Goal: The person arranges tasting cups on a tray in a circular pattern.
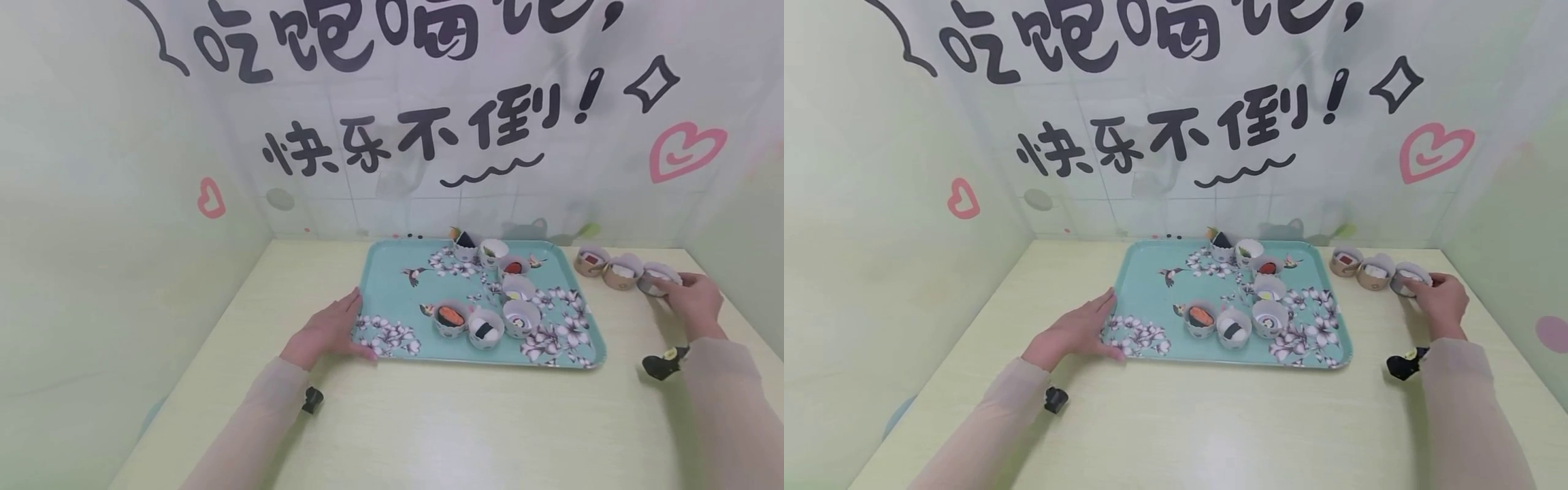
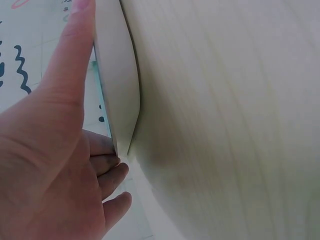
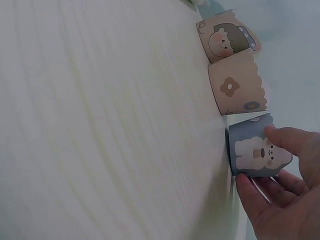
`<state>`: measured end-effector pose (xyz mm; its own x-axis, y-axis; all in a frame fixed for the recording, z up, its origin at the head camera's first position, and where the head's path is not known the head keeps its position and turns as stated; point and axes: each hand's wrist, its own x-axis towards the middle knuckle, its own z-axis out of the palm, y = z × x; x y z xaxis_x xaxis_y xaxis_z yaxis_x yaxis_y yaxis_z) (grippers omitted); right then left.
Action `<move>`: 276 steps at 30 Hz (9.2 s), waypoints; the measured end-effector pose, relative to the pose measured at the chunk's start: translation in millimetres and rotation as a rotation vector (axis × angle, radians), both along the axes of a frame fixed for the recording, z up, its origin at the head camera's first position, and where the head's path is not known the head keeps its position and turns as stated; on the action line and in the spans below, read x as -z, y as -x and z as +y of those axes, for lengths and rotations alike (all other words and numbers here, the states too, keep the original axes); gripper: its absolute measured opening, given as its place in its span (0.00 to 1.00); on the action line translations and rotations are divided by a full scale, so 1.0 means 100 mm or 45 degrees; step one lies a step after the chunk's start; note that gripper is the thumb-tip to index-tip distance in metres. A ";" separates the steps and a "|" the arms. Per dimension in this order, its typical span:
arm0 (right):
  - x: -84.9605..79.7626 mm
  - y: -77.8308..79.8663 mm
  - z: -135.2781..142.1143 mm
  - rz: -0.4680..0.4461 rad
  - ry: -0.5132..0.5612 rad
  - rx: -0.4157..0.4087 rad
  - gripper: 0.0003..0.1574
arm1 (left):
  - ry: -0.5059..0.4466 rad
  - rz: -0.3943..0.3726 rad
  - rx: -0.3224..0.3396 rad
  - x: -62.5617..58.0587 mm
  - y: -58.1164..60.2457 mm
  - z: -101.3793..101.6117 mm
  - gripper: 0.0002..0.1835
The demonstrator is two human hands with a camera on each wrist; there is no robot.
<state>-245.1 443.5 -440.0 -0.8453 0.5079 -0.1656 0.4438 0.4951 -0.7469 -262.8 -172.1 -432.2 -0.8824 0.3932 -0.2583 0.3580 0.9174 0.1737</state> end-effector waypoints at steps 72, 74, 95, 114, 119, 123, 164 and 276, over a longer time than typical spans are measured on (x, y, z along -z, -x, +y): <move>-0.56 -0.02 -1.67 0.407 0.047 -0.564 0.38 | -0.009 -0.030 -0.002 0.04 0.05 -0.02 0.74; -0.56 -0.01 -1.71 0.406 0.027 -0.574 0.39 | -0.009 -0.032 -0.005 0.04 0.05 -0.02 0.74; -0.55 0.17 -2.17 0.344 0.062 -0.640 0.37 | -0.023 -0.008 0.004 0.03 0.04 -0.01 0.74; -0.42 0.30 -2.66 0.256 0.126 -0.705 0.37 | -0.028 0.000 0.014 0.04 0.04 -0.03 0.75; -0.38 0.32 -2.77 0.232 0.129 -0.724 0.38 | -0.029 0.003 0.018 0.04 0.04 -0.03 0.75; -0.35 0.33 -2.85 0.213 0.158 -0.745 0.38 | -0.025 -0.004 0.014 0.04 0.04 -0.03 0.74; -0.19 0.36 -3.41 0.029 0.040 -0.824 0.31 | 0.006 -0.012 0.008 0.01 0.02 -0.01 0.73; -0.40 -0.14 -1.20 0.310 -0.113 -0.408 0.40 | 0.006 -0.004 0.014 0.05 0.04 -0.02 0.73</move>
<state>-231.0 323.6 -400.3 -0.9722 0.2155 0.0912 0.0721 0.6467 -0.7593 -267.2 -174.0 -437.5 -0.8773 0.4013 -0.2631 0.3673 0.9144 0.1702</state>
